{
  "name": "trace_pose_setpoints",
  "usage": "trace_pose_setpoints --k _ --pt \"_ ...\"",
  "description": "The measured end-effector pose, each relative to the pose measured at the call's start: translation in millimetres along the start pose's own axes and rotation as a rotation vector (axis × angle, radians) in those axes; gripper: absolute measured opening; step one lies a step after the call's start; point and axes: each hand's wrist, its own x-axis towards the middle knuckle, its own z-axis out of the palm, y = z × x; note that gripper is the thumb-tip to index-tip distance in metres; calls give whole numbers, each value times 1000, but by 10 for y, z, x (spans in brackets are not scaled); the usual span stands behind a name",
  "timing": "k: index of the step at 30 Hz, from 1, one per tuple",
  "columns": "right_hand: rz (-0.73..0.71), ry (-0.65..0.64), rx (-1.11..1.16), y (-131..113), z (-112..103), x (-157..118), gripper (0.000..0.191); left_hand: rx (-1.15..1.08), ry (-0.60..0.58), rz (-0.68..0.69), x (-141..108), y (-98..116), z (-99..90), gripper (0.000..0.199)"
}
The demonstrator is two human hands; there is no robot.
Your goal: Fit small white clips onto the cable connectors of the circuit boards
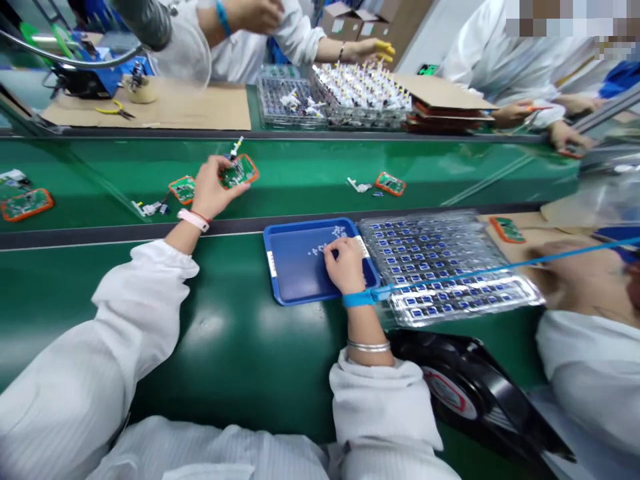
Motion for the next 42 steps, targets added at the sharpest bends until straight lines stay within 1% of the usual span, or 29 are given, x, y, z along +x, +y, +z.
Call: trace_pose_setpoints --k 2,4,5,7,9,11,13,15,17,19,21,22,24,25,27,29,30,33,35,38,40,42 --pt "-34 -12 -3 68 2 -7 14 119 -128 -6 -20 -132 32 54" --pt "-65 -24 -3 140 11 -16 14 206 -206 -18 -47 -272 -60 57" --pt "-75 -28 -2 170 19 -20 15 243 -211 -30 -58 -348 -148 59" --pt "-85 -31 0 205 35 -30 15 322 -183 -81 -77 -520 -374 65" --pt "-79 -24 -3 209 46 -40 15 402 -171 -172 -104 -718 -605 71" --pt "-65 -19 -12 189 50 -51 15 421 -209 -246 -136 -918 -780 73" --pt "-53 -16 -23 161 45 -59 15 399 -240 -224 -156 -1071 -886 71" --pt "-47 -13 -30 134 33 -62 14 398 -234 -162 -156 -1125 -962 72" --pt "-46 -8 -35 110 17 -60 13 426 -213 -131 -154 -1053 -1046 77" --pt "-50 -1 -32 86 1 -54 12 425 -229 -108 -181 -858 -1139 83" --pt "-54 7 -21 60 -13 -48 11 397 -311 -13 -265 -563 -1197 83" --pt "-56 12 -15 46 -20 -46 11 373 -382 62 -332 -391 -1197 78" --pt "-59 23 -5 19 -32 -46 12 345 -563 318 -516 -33 -1126 72" --pt "-61 28 -2 8 -37 -47 12 325 -621 402 -628 139 -1060 66" --pt "-65 34 5 -6 -46 -50 13 331 -719 494 -870 442 -905 55" --pt "-67 33 11 -13 -54 -49 13 360 -769 528 -1110 667 -770 45" --pt "-69 31 14 -20 -61 -45 13 374 -783 522 -1220 746 -724 42" --pt "-78 33 42 -119 -106 -36 12 377 -806 469 -1496 860 -695 36" --pt "-84 31 99 -314 -151 -61 12 327 -823 458 -1629 850 -744 39" --pt "-75 -43 272 -819 -180 -204 12 200 -855 468 -1762 769 -846 46" --pt "-106 -162 420 -1202 -135 -369 11 111 -861 466 -1821 710 -902 46" --pt "-134 -310 531 -1506 -38 -547 11 35 -843 468 -1865 671 -938 42"
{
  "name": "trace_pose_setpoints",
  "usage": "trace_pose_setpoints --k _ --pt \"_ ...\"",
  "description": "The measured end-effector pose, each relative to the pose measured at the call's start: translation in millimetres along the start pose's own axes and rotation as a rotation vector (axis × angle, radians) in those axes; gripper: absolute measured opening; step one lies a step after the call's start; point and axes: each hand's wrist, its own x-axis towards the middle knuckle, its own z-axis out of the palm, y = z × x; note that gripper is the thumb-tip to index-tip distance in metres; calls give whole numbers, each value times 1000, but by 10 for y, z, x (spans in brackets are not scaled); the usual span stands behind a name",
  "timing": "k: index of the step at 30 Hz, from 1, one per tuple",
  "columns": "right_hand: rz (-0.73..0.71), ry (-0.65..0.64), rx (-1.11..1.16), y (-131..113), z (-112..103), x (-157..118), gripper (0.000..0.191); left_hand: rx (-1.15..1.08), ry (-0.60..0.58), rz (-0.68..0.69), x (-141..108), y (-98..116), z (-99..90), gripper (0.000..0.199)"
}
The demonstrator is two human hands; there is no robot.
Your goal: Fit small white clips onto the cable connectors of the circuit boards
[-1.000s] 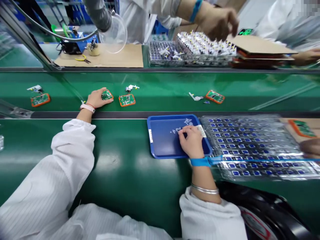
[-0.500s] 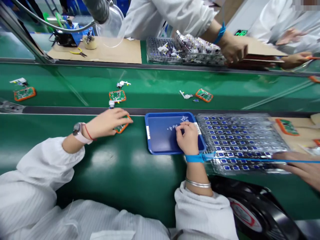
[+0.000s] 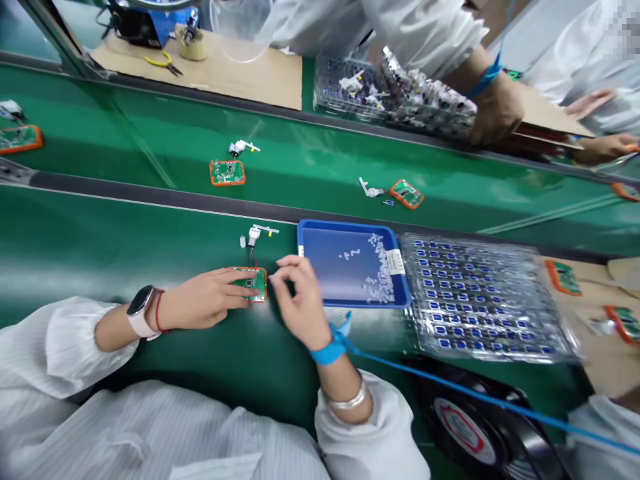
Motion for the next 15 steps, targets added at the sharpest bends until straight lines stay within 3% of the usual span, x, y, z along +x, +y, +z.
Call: trace_pose_setpoints --k 2,5,9,11,15 --pt "22 -90 48 -83 222 -66 11 -49 52 23 -36 3 19 35" --pt "62 -105 32 -28 369 -102 10 -145 177 -11 -43 15 47 21" --pt "71 -145 31 35 353 -83 9 -243 414 -273 -4 -2 64 15" --pt "66 -172 38 9 341 -83 9 -291 454 -353 14 -21 67 16" --pt "57 -186 51 -49 347 -106 10 -404 443 -356 32 -48 75 13"
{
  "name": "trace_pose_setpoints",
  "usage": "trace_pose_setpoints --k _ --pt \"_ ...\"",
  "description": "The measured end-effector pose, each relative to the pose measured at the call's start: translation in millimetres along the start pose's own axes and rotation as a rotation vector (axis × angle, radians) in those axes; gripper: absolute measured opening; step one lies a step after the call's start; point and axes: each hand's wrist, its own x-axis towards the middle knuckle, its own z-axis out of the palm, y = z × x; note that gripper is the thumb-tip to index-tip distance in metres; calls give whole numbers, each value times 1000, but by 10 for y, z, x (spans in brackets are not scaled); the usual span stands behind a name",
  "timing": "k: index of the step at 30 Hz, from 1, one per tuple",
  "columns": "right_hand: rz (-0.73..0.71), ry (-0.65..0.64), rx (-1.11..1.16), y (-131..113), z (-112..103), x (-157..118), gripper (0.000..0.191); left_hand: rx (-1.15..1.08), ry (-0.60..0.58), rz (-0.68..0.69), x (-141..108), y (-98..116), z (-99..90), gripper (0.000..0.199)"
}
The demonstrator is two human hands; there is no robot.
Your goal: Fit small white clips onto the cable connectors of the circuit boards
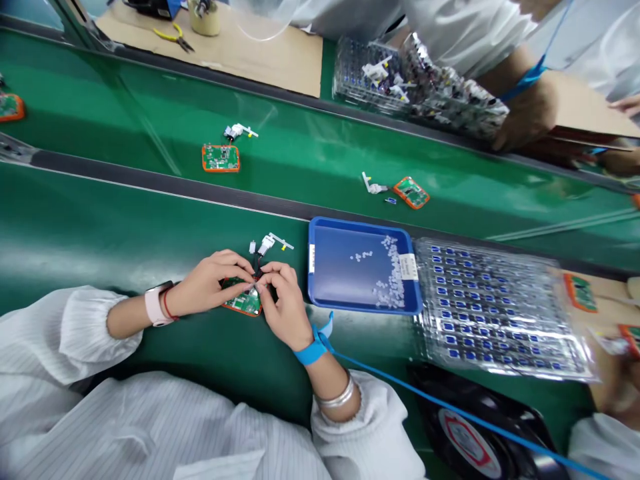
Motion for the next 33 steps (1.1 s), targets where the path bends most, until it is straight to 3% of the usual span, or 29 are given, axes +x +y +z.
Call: trace_pose_setpoints --k 4,13,19,21,24,26,27,30,33 --pt "-5 -26 -16 -1 21 -15 9 -47 -9 -9 5 -25 9 11" --pt "24 -20 -8 41 64 13 12 84 -62 -84 30 -28 41 12" --pt "-4 -13 -84 -52 68 32 13 86 -67 -71 33 -67 21 11" --pt "-57 40 -127 -22 -81 61 12 117 -75 -57 8 -82 -9 9" --pt "-57 258 -249 239 -529 115 12 197 -175 42 -47 -86 -51 40" --pt "67 442 -366 532 -880 132 13 268 -238 119 -79 -81 -53 60" --pt "134 476 -413 686 -1032 132 12 313 -244 141 -90 -76 -43 65" --pt "284 457 -474 1039 -1294 107 13 428 -204 149 -95 -58 10 70" --pt "309 456 -483 1153 -1302 85 13 468 -175 139 -75 -40 51 71"
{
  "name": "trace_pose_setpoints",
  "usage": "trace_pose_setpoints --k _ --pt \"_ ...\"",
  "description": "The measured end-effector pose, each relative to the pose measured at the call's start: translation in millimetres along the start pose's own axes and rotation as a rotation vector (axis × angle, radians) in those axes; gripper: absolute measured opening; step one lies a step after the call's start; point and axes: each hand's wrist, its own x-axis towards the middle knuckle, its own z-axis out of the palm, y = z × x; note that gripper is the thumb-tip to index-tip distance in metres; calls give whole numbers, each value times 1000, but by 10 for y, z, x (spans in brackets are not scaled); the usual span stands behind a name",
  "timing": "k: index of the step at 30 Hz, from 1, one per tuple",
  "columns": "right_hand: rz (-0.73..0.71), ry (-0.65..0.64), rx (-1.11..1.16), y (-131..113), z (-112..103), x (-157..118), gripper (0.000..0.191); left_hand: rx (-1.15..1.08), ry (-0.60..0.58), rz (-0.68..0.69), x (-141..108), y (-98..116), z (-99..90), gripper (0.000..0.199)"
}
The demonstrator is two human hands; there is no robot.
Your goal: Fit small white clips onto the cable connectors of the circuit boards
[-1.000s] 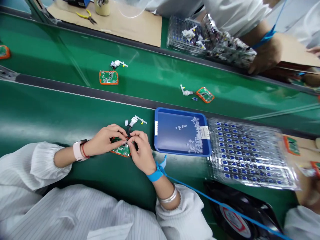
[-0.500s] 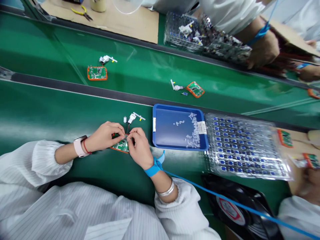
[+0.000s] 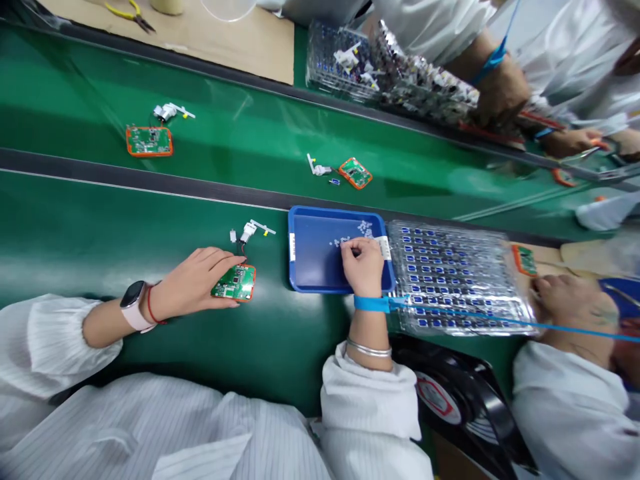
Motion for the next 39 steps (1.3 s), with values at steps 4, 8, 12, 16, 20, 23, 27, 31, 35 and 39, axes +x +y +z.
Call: trace_pose_setpoints --k 4,8,12,16,20,23,27,31,35,39 --pt "-36 -16 -7 -22 23 -19 13 -19 -10 -13 13 -1 2 70" --pt "-88 -46 -15 -98 -17 -11 11 -100 -1 -41 24 -28 -1 68" --pt "-211 -48 121 -582 33 -211 12 -314 129 -122 108 -29 -35 37" --pt "-376 -208 365 -1235 216 -609 11 -512 257 -109 213 4 -75 14" --pt "-343 -289 470 -1474 380 -833 10 -574 249 -155 231 6 -76 11" --pt "-310 -322 497 -1445 430 -850 10 -595 205 -230 215 -14 -73 10" --pt "-307 -372 495 -1407 447 -840 9 -599 166 -223 203 -39 -68 9" --pt "-317 -420 475 -1407 461 -854 9 -552 136 -191 200 -52 -51 8" --pt "-305 -459 463 -1413 472 -850 11 -479 99 -209 218 -49 -54 10" --pt "-282 -490 458 -1423 463 -817 12 -426 35 -255 258 -43 -91 12"
